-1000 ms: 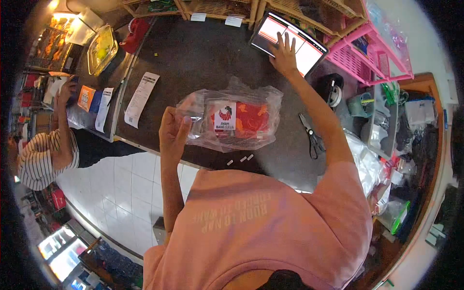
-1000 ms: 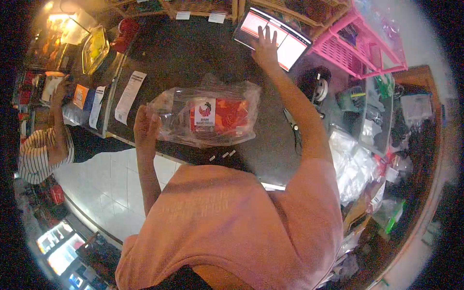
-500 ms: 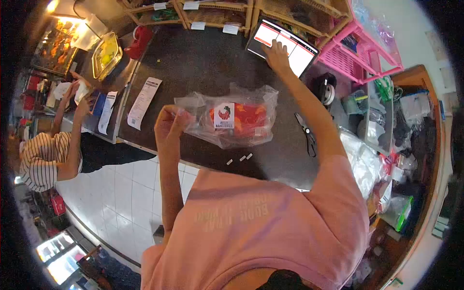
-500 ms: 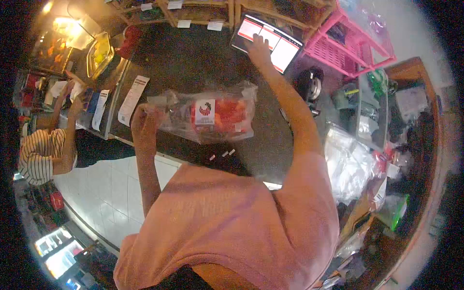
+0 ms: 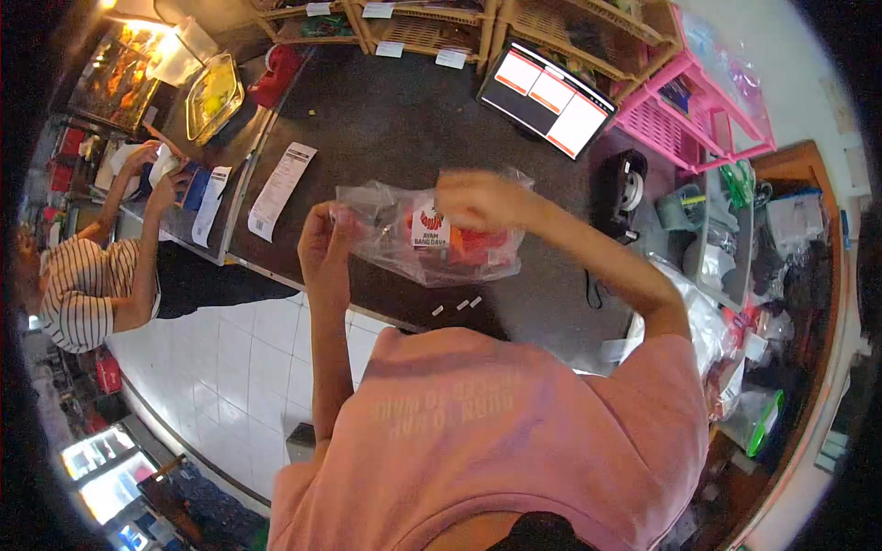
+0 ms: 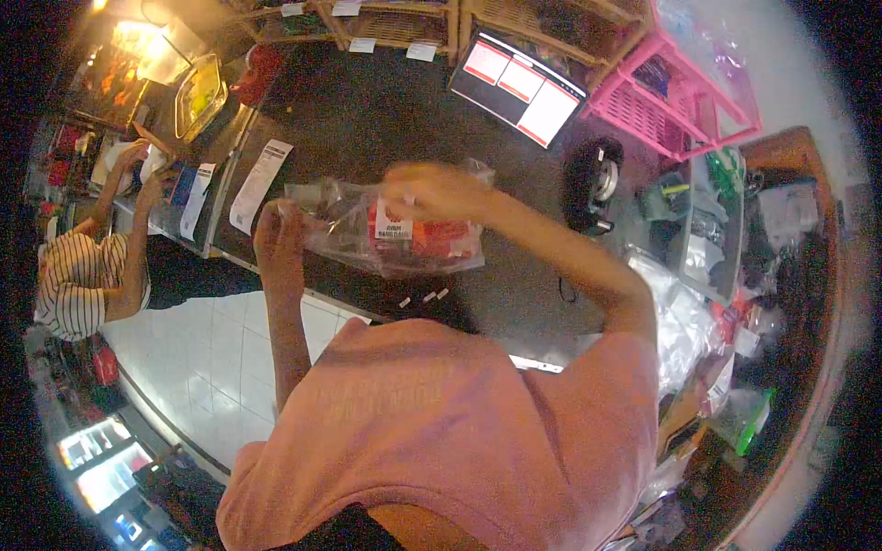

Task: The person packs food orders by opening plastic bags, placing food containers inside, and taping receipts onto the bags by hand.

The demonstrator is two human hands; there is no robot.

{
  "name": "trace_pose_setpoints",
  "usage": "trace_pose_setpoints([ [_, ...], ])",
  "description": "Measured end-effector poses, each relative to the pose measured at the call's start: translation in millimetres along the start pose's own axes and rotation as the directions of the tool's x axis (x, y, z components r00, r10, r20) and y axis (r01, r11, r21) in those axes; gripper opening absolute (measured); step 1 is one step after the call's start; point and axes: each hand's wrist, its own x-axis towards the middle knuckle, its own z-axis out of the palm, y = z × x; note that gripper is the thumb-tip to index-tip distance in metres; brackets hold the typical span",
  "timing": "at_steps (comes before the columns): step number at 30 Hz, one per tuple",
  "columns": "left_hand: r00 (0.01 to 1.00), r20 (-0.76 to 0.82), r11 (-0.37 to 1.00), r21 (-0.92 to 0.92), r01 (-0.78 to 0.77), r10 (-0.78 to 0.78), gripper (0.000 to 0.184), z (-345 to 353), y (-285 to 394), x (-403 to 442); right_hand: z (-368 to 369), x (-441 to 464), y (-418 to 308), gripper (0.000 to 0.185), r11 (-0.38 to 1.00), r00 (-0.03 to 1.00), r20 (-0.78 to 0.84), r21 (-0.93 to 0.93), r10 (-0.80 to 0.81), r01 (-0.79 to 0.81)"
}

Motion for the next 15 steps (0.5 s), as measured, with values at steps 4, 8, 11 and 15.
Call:
trace_pose_setpoints([
  [4, 0.996, -0.052, 0.984, 0.164, -0.069, 0.079, 0.011, -2, 22, 25, -38, -28, -25, 0.050, 0.714, 0.615, 0.479, -0.670, 0.627, -0.206],
  [8, 0.996, -0.004, 0.980, 0.181, -0.084, 0.086, 0.011, 1, 39, 43, -111, -59, -102, 0.051, 0.891, 0.934, 0.328, -0.454, 0.139, 0.027],
  [11, 0.970, 0.223, 0.963, 0.224, -0.149, 0.098, 0.014, 29, 57, 33, -102, -51, -163, 0.043, 0.916, 0.994, 0.087, -0.399, 0.065, -0.025],
  [15, 0.753, 0.646, 0.898, 0.249, -0.362, 0.125, 0.030, 68, 63, 5, -68, -28, -163, 0.033, 0.879, 0.945, -0.183, -0.354, 0.269, -0.319],
])
